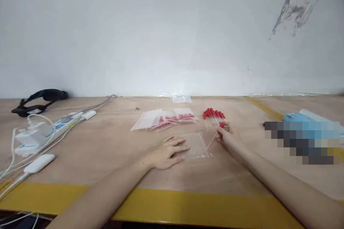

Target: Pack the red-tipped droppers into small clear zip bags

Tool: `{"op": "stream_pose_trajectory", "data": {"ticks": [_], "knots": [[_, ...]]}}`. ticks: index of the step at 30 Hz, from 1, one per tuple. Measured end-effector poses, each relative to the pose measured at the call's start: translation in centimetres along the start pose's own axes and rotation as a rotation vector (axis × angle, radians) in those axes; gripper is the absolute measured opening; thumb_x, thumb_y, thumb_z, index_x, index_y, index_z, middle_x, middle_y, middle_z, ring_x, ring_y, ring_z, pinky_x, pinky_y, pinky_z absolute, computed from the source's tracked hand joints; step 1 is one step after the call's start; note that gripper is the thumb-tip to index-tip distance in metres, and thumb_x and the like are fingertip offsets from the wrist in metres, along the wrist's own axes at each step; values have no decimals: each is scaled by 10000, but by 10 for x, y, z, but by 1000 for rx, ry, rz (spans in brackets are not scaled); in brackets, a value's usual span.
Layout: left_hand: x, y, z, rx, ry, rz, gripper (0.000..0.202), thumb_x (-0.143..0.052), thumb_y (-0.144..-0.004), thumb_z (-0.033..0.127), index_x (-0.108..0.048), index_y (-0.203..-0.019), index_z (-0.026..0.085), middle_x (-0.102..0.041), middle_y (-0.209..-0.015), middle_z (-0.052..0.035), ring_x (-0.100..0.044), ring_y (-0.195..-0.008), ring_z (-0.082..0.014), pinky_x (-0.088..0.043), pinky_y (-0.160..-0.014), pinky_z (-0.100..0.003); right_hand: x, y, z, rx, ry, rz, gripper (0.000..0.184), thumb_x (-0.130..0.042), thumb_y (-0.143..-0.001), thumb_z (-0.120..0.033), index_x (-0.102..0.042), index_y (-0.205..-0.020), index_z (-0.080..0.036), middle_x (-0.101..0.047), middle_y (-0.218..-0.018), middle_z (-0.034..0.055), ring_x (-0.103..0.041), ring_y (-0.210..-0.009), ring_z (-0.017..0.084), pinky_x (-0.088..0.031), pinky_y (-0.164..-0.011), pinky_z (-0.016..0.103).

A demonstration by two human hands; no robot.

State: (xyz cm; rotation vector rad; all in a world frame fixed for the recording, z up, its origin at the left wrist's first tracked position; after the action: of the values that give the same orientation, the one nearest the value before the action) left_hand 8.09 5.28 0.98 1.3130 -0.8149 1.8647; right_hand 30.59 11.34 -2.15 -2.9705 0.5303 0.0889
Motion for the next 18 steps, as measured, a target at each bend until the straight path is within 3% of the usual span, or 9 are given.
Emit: {"op": "stream_pose_trajectory", "data": {"ticks": [5, 10, 14, 18], "knots": [[9, -3, -1, 26, 66, 64, 396, -402, -867, 449, -470, -1222, 286, -331, -1376, -43, -246, -1284, -247, -172, -1045, -461, 19, -5, -11, 33, -45, 130, 324, -587, -623, -278, -398, -881, -225, -493, -574, -79, -481, -447, 74, -420, -439, 203], [20, -25, 7, 74, 148, 183, 392, -417, -857, 449, -545, -1130, 199, -447, -1285, -82, -382, -1210, -220, -307, -1002, -366, 14, -2, -9, 16, -56, 107, 320, -583, -626, -261, -384, -874, -226, -495, -588, -74, -510, -488, 88, -451, -454, 215], [12, -50, 11, 131, 85, 229, 481, -421, -845, 471, -472, -1217, 171, -441, -1297, -92, -354, -1232, -236, -295, -1016, -378, 11, 0, -7, 12, -66, 93, 319, -582, -630, -251, -375, -873, -229, -503, -593, -71, -517, -498, 90, -458, -456, 211], [-3, -63, 0, 208, 16, 186, 657, -461, -796, 535, -378, -1293, 113, -357, -1350, -134, -285, -1266, -278, -228, -1041, -435, 13, -3, -6, 9, -83, 102, 306, -575, -630, -234, -372, -859, -229, -505, -591, -72, -509, -478, 81, -449, -444, 198]]}}
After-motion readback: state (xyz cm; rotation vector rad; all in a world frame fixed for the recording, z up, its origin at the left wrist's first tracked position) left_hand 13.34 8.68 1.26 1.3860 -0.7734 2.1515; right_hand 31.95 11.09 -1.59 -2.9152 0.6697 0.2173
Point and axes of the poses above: each hand's wrist, its own y-axis away from the middle knuckle, its own x-axis out of the back of the hand, z = x × y, the point moved 10 cm from there along -y, towards the middle knuckle
